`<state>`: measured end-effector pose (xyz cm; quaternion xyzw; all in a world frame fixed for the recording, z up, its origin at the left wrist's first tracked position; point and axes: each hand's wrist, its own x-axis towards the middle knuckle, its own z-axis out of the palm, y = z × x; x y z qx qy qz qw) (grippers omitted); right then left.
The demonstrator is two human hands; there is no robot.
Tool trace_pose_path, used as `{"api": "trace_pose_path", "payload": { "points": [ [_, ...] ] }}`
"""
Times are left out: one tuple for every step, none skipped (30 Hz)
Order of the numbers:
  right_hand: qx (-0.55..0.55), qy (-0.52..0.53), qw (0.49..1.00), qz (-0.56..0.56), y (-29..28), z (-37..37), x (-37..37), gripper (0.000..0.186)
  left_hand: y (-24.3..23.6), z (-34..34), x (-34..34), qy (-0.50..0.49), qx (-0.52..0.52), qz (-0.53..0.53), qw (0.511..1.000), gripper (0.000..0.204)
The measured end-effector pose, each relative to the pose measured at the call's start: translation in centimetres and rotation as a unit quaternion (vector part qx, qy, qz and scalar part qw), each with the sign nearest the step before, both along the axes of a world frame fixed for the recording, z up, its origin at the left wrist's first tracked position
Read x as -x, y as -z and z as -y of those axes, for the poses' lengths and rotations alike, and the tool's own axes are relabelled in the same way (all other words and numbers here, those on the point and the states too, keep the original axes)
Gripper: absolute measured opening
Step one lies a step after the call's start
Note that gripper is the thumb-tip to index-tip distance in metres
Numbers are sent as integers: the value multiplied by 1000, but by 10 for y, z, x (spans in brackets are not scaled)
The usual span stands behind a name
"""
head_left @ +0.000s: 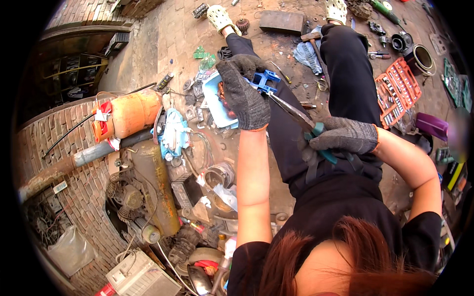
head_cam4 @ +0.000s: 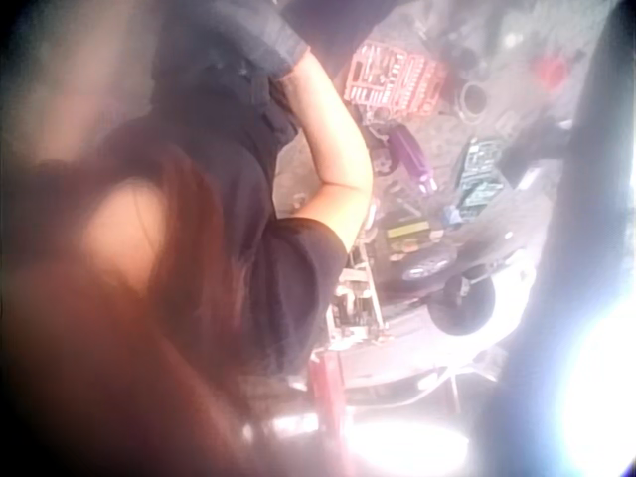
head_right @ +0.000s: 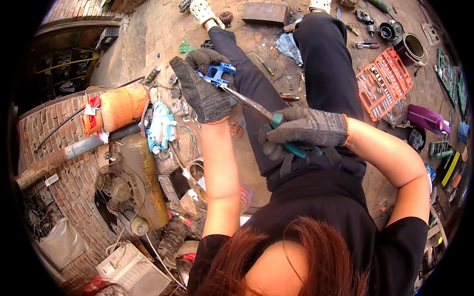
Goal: The person sits on the floor and uses a hammer and pliers to disassemble a black plastic electrical component. They remove a small blue part, inspect it, and then use pliers to pull a wire from the blue part.
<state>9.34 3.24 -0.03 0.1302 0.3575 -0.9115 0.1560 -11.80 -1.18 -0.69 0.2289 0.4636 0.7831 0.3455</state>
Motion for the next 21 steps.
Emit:
{"api": "trace_pose_path", "payload": {
  "points": [
    [4, 1, 1000, 5, -1, 0, 0, 30, -1, 0, 0, 2, 2, 1, 1000, 51],
    [8, 2, 1000, 11, -2, 0, 1, 31, -2, 0, 0, -4, 3, 11, 1000, 52],
    [12, 4, 1000, 17, -2, 0, 2, 32, -1, 0, -1, -10, 3, 21, 1000, 52],
    [13, 7, 1000, 12, -2, 0, 2, 32, 0, 0, -1, -15, 4, 31, 999, 52],
    [14, 10, 1000, 7, -2, 0, 2, 32, 1, 0, 0, -9, 7, 22, 1000, 52],
    [16, 13, 1000, 2, -1, 0, 2, 32, 2, 1, 2, -3, 10, 12, 1000, 52],
    [21, 16, 1000, 6, 0, 1, 2, 31, 3, 2, 3, 4, 12, 3, 1000, 52],
    [27, 20, 999, 10, 2, 1, 2, 31, 2, 2, 3, 3, 19, -20, 1000, 52],
    [33, 24, 999, 15, 3, 1, 1, 30, 2, 2, 3, 2, 26, -42, 999, 52],
    [19, 20, 999, 19, 3, 0, 1, 29, 1, 2, 3, 2, 32, -64, 997, 53],
    [5, 15, 1000, 24, 3, -1, 0, 29, 1, 0, 2, 0, 35, -72, 997, 52],
    [-8, 9, 1000, 27, 2, -2, 1, 28, 0, 1, 2, -4, 39, -82, 996, 52],
    [-43, -9, 998, 53, -2, -4, 2, 27, -1, 1, 2, -8, 43, -91, 995, 52],
    [-78, -28, 994, 79, -8, -7, 3, 27, -1, 2, 3, -14, 52, -96, 994, 52],
    [-114, -43, 987, 106, -12, -9, 3, 26, -1, 3, 3, -18, 59, -101, 993, 52],
    [-181, -15, 983, 38, -8, -7, 0, 26, -1, 3, 3, -22, 66, -105, 992, 52],
    [-247, 14, 969, -30, 1, -2, -3, 27, -2, 2, 1, -54, 74, -129, 987, 52],
    [-303, 37, 951, -49, 2, 1, -3, 27, -3, 2, -1, -87, 83, -152, 981, 53],
    [-360, 61, 929, -64, 2, 4, -2, 28, -4, 3, -3, -120, 93, -175, 973, 54],
    [-410, 81, 908, -29, -3, 8, 4, 28, -5, 3, -4, -126, 98, -188, 969, 54],
    [-458, 101, 883, 5, -7, 10, 7, 28, -7, 4, -5, -133, 102, -201, 965, 55]
  ]
}}
